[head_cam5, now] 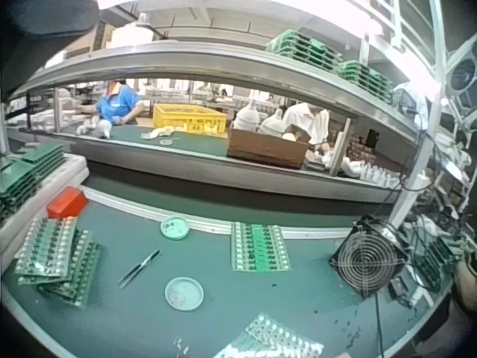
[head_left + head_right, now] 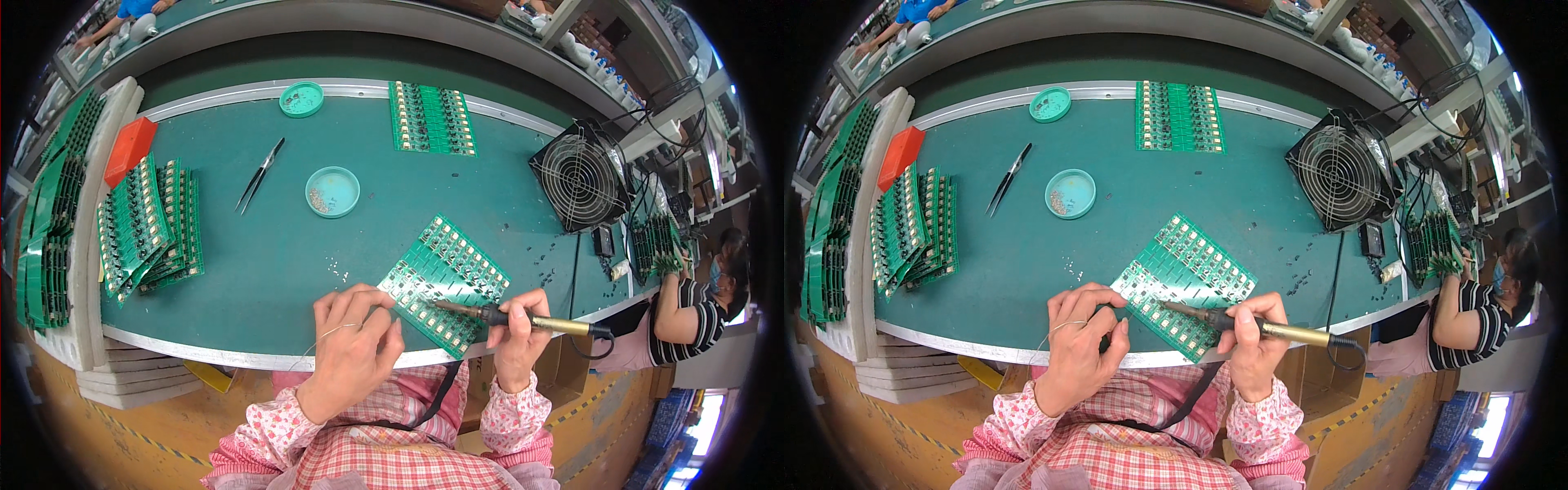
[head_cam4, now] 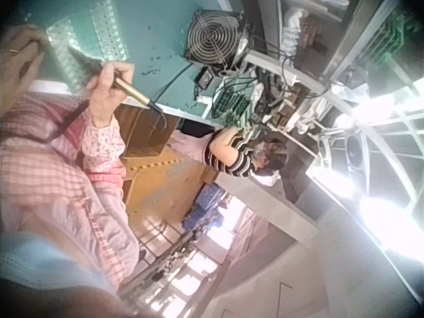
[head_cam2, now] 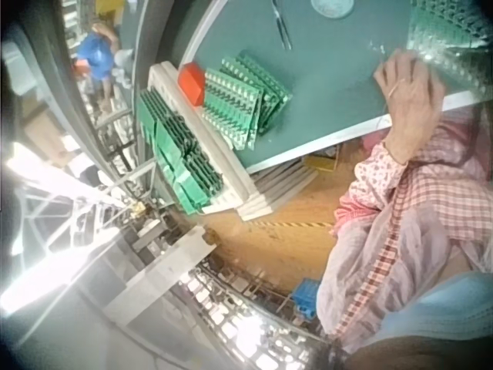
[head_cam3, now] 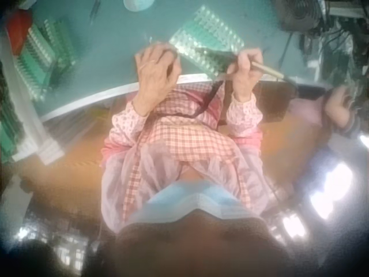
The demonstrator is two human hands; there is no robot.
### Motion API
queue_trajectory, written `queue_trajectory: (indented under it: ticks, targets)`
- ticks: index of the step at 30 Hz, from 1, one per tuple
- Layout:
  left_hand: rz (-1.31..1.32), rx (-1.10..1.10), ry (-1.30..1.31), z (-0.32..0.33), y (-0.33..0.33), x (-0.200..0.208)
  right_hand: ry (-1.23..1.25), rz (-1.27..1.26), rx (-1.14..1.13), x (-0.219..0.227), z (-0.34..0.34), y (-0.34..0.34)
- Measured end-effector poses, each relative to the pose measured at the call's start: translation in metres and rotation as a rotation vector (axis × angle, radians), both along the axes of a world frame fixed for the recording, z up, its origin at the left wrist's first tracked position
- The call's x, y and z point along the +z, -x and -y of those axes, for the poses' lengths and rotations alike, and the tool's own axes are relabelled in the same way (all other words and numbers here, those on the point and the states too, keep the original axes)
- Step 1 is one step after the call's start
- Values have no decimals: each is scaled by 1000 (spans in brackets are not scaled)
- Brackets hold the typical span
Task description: The person solders electronic components onto circuit boards using a soldering iron and solder wire, setting boards down on the workbench and picking up additional boards to solder.
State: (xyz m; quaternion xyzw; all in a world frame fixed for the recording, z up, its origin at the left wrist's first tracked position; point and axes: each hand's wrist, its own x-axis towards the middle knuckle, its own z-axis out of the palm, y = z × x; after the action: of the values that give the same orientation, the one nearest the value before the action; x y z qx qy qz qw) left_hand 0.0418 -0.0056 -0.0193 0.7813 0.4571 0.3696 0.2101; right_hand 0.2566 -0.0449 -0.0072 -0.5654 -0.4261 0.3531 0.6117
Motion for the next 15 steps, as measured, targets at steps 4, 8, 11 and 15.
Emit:
queue_trajectory:
  ticks: [4,8,11,15]
  targets:
    - [-7,-37,-10,3,-5,2,-12,40,-68,10,18,14]
    - [-44,-49,-8,4,-8,2,-122,304,-26,-1,31,18]
    - [-49,-44,-22,3,-9,1,-205,425,13,-5,31,18]
    - [-63,-42,-19,3,-9,1,-245,534,45,-10,31,19]
